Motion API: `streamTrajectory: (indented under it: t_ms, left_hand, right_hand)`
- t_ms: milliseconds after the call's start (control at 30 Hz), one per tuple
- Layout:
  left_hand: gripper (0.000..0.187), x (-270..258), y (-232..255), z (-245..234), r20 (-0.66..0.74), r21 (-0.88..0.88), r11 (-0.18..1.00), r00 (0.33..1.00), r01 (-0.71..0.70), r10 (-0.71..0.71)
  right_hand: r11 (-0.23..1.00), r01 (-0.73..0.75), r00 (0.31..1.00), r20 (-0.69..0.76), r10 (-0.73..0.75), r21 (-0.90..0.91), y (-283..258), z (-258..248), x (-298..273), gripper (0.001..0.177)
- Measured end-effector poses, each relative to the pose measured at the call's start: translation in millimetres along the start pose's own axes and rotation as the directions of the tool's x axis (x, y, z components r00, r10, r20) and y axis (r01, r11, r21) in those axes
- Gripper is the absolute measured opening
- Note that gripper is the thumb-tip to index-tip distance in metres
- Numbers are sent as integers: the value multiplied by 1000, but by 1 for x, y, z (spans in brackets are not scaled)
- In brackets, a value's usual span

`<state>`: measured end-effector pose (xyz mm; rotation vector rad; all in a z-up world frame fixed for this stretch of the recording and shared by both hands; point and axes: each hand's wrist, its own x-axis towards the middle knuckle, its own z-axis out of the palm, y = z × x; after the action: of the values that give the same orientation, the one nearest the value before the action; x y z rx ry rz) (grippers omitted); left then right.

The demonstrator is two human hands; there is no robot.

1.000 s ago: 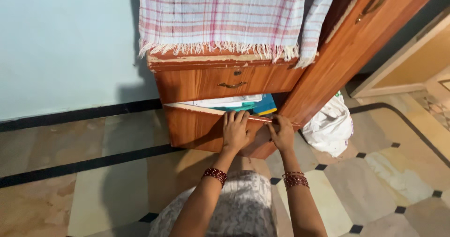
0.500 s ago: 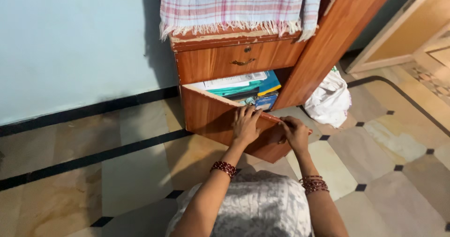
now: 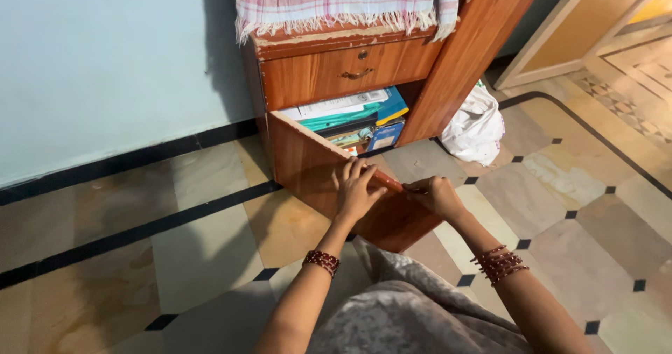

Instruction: The person opens and closes a window, then opens and closes a wooden door, and finally opens and closes two drawers in a wooden cabinet. The actions are performed by hand without tools.

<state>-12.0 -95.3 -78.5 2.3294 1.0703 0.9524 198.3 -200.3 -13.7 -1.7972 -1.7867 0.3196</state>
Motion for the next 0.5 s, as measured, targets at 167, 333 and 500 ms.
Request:
streamTrajectory:
  t_ms: [167,333,500]
  left_hand:
    - [66,-37,-6,-14,-92,-235,970,995,-68,47]
    - [66,-89,3,-32,-173,-343,934,984,-98,40]
    - [66,-127,-4,-62,-243,-369,924,970,-101,9]
  right_hand:
    - [981,-177,984,14,179,-80,-44,14,-20,29]
    - [982,-166,985,-70,160,-88,-106,42,-57,25]
    - [968,-200,959,-170,225,151,-169,82,-86,25]
